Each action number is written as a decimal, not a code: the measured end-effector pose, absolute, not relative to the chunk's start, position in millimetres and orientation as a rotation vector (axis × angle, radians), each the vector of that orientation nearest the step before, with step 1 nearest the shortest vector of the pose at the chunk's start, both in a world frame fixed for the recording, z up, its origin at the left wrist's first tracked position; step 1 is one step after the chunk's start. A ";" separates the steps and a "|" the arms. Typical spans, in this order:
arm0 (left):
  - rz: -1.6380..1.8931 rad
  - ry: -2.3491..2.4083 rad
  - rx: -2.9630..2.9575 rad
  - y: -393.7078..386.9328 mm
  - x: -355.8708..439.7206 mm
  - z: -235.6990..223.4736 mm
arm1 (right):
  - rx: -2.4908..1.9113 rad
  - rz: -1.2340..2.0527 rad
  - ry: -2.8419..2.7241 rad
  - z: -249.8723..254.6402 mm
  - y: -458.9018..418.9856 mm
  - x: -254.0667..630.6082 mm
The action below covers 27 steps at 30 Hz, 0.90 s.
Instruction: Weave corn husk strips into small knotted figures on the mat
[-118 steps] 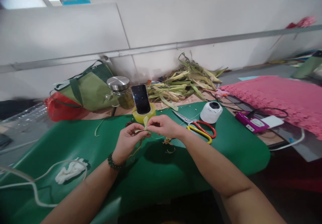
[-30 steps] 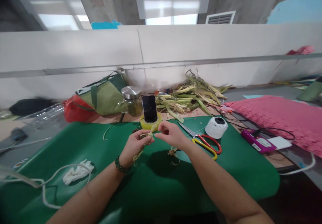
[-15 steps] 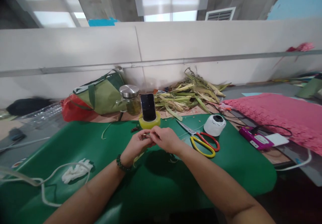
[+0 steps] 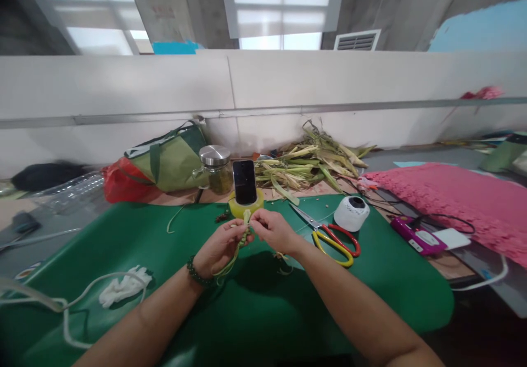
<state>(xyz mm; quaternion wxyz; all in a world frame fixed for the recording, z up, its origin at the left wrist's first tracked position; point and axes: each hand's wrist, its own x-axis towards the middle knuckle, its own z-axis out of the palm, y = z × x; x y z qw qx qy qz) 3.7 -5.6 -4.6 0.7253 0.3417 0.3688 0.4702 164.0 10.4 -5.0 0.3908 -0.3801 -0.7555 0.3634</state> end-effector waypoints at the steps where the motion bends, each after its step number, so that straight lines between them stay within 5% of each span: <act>1: 1.037 0.822 0.753 -5.8 3.8 -4.1 | -0.964 0.928 -1.903 -5.8 11.6 164.1; 6: 1.054 0.869 0.793 -3.5 3.1 -3.2 | -1.141 0.978 -1.879 0.9 16.8 167.2; 12: 1.129 0.970 0.831 2.4 -2.3 -6.9 | -1.232 0.264 -2.088 67.4 -17.5 209.2; 16: 1.137 1.047 0.811 4.5 -5.7 -5.0 | -1.542 0.164 -2.059 92.3 -42.3 255.0; 20: 1.127 1.078 0.802 4.1 -6.7 -2.5 | -2.232 0.230 -2.182 50.3 -43.5 281.4; 27: 1.173 1.026 0.711 6.7 -6.1 -4.9 | -2.293 0.234 -2.209 -11.8 -37.3 282.9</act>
